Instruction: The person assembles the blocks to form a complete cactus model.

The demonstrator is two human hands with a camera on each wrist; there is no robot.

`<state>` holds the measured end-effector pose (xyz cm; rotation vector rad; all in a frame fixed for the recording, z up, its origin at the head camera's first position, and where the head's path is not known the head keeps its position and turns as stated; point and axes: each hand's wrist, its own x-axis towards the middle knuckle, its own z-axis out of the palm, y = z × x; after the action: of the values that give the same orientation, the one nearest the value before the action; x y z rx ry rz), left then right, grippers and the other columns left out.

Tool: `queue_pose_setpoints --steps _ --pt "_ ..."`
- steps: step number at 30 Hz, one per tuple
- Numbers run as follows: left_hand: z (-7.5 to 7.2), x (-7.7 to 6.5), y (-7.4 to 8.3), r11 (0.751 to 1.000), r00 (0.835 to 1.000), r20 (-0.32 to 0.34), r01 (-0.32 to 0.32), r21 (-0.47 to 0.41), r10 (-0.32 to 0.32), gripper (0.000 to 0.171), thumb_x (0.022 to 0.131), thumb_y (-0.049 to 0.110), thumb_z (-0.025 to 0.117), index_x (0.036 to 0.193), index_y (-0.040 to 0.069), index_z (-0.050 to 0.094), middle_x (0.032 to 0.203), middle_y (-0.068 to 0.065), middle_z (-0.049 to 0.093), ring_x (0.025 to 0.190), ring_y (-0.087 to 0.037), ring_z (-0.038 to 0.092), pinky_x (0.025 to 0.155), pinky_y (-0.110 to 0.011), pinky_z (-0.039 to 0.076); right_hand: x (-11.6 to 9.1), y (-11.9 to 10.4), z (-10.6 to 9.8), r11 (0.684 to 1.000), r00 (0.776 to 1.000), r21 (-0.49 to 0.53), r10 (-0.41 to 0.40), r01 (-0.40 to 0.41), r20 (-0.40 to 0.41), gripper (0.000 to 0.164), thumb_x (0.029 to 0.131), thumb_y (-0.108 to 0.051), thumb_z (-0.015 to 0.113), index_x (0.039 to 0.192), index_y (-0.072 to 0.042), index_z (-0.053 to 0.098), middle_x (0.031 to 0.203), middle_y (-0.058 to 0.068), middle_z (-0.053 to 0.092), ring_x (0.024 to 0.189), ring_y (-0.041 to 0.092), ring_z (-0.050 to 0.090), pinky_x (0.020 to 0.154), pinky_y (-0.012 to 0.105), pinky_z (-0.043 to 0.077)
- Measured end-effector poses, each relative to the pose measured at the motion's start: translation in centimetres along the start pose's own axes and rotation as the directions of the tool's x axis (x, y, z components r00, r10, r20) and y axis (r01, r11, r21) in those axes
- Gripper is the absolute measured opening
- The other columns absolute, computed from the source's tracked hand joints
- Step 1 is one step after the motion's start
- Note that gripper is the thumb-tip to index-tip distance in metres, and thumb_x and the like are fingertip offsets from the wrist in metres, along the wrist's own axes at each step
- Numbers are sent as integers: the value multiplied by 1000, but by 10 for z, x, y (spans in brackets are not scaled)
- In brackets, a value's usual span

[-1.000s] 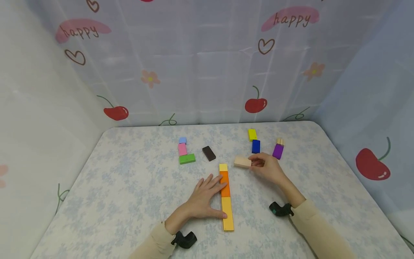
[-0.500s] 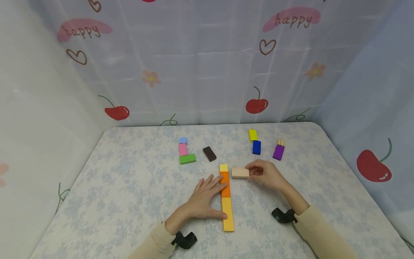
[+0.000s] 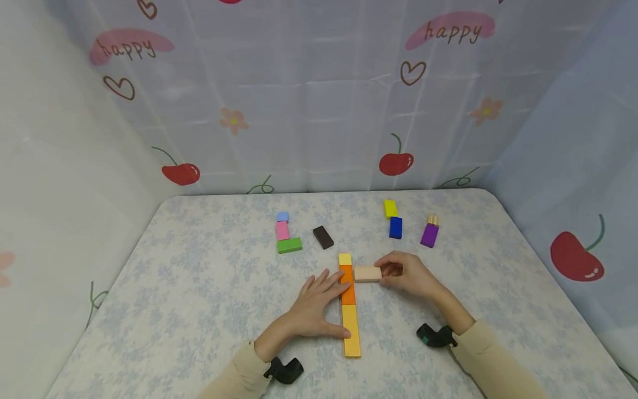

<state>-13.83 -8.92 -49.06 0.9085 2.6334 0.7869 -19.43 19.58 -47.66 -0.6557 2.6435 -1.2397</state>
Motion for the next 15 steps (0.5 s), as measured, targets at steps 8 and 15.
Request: queue_pose_setpoints --steps 8,15 --pt "-1 0 1 1000 1000 2 8 -3 -8 94 74 60 76 152 25 38 165 5 15 153 -28 5 121 -58 6 -1 0 2 1000 1000 11 11 -11 26 29 82 -6 77 111 -5 70 89 2 66 75 10 58 67 21 52" --pt "-1 0 1 1000 1000 1 5 3 -5 94 74 60 76 152 25 37 165 5 15 153 -28 5 121 -58 6 -1 -1 3 1000 999 4 21 -21 25 30 81 -7 78 110 -5 71 89 3 66 73 10 56 66 20 51"
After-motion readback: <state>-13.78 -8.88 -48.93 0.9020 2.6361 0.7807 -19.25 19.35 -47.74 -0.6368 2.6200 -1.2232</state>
